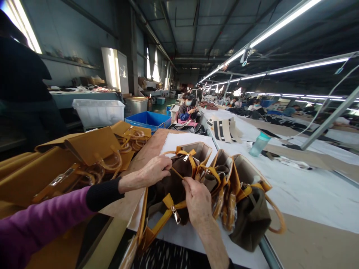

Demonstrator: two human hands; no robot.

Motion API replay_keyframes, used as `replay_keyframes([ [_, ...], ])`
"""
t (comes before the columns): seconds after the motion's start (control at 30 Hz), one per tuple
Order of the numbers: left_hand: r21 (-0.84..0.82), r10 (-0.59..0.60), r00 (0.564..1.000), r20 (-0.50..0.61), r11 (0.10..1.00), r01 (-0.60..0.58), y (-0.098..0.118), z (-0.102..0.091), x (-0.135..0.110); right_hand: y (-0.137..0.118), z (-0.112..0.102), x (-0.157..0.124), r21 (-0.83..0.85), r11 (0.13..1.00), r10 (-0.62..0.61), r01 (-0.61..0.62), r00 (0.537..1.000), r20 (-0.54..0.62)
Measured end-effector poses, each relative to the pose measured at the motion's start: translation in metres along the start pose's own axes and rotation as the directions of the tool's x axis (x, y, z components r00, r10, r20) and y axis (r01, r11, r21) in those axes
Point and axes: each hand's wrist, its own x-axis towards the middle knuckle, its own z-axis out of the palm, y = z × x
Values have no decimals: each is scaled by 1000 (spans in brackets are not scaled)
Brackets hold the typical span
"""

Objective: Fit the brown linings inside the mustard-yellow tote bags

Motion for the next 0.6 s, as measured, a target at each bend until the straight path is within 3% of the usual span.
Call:
replay_keyframes([
  [0.07,-100,-49,999,-20,994,46,-8,-2,-4,3,-5,-7,55,998,-14,14,1000,-3],
  [0.13,-227,-69,997,27,971,73,-14,-4,-6,6,-9,-13,84,996,-13,14,1000,-17],
  [0.37,-490,76,968,239,870,53,-26,-9,-1,13,-13,-20,50,999,-14,16,998,-57],
  [0.5,-622,93,957,275,776,103,-34,-6,3,15,-14,-17,67,998,-3,6,999,-35],
  [0.6,-648,97,959,267,754,105,-39,-1,4,17,-13,-15,64,998,19,-16,999,-32],
])
